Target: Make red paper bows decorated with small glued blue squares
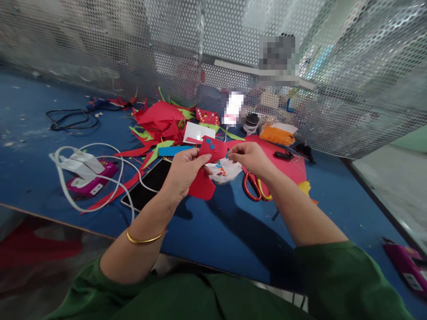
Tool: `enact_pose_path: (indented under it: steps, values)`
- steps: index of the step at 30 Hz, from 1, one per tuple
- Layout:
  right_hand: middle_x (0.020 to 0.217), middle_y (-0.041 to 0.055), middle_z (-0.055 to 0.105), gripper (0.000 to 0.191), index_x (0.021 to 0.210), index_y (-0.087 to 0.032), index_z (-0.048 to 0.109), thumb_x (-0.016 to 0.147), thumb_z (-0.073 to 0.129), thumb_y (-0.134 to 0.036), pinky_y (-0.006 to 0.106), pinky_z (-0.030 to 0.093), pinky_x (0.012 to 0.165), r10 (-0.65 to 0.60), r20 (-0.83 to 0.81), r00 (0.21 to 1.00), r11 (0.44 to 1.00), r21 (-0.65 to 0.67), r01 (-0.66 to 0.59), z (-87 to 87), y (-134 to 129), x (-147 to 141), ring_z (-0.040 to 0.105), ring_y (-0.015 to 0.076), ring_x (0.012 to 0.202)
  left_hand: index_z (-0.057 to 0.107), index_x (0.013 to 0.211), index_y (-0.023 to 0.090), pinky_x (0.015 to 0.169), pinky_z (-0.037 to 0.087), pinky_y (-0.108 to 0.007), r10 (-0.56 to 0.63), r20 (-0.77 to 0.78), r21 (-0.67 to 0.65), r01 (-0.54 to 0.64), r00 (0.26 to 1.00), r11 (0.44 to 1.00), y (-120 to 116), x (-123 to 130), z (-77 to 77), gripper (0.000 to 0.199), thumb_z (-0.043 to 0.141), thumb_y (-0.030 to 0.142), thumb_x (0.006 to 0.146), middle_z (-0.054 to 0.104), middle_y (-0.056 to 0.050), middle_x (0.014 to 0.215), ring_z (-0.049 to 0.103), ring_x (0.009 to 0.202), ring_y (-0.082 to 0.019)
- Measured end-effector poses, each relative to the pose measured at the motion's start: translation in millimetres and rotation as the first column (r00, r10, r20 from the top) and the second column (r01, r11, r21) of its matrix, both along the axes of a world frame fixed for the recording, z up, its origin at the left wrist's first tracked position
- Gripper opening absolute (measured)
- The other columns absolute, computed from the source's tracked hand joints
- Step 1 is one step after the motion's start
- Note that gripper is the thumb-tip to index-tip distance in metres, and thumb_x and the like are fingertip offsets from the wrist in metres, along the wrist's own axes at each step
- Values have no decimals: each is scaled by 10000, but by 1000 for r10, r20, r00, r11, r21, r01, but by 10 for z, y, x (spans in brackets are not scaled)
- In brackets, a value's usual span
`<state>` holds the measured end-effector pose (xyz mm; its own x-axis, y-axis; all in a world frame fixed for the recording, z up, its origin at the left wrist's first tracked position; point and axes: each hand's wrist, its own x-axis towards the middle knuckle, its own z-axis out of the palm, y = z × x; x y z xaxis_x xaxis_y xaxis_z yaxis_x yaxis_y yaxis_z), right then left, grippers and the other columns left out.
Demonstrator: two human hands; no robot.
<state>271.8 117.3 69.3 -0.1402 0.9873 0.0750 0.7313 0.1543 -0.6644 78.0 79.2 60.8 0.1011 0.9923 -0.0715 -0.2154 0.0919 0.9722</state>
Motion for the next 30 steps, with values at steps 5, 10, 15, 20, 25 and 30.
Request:
enact_pose_path:
  steps: [5, 10, 15, 20, 25, 30]
  values:
    - [642, 32, 679, 157, 764, -150, 672, 746, 598, -287, 247, 453, 575, -74, -211, 975, 997, -17, 72, -83, -64, 26, 590, 128, 580, 719, 814, 147, 450, 474, -212, -8, 15, -25, 9, 1000, 1000, 0, 4, 2, 181, 749, 293, 711, 638, 0, 519, 558, 428, -110]
    - [612, 5, 642, 161, 745, -155, 661, 671, 616, -291, 236, 400, 525, -112, -264, 958, 993, 7, 118, -199, -14, 27, 534, 114, 541, 717, 799, 146, 445, 456, -201, 2, 6, -5, -2, 1000, 1000, 10, 4, 4, 166, 739, 285, 711, 640, -1, 529, 561, 436, -106]
    - [657, 24, 667, 224, 807, -146, 689, 734, 584, -330, 232, 393, 516, -96, -189, 977, 993, 52, 108, -225, 7, 5, 547, 120, 552, 709, 755, 147, 461, 462, -204, 11, 4, 10, -12, 1000, 1000, 17, -4, -1, 137, 734, 276, 714, 683, -22, 588, 560, 443, -96]
    - [776, 49, 716, 204, 882, -154, 706, 789, 551, -249, 248, 416, 581, -95, 51, 994, 989, 122, 88, -183, -32, -9, 609, 152, 665, 697, 740, 143, 445, 451, -197, 13, 7, -3, -13, 1000, 1000, 7, -14, 25, 158, 737, 294, 718, 638, -5, 496, 551, 423, -103]
    - [940, 52, 754, 187, 884, -222, 749, 794, 589, -182, 273, 423, 690, 17, 392, 920, 990, 120, -70, -141, -15, -97, 656, 198, 852, 722, 796, 149, 445, 457, -199, 23, 6, 15, -24, 1000, 1000, -8, -26, 42, 174, 739, 305, 722, 646, 1, 503, 563, 423, -109]
    - [954, 82, 768, 188, 862, -227, 776, 810, 606, -165, 281, 432, 697, 152, 628, 764, 980, 8, -201, -167, 100, -284, 683, 243, 930, 716, 774, 145, 439, 454, -189, 27, 4, 20, -27, 1000, 999, -1, -19, 46, 172, 740, 303, 711, 646, 0, 521, 559, 432, -101]
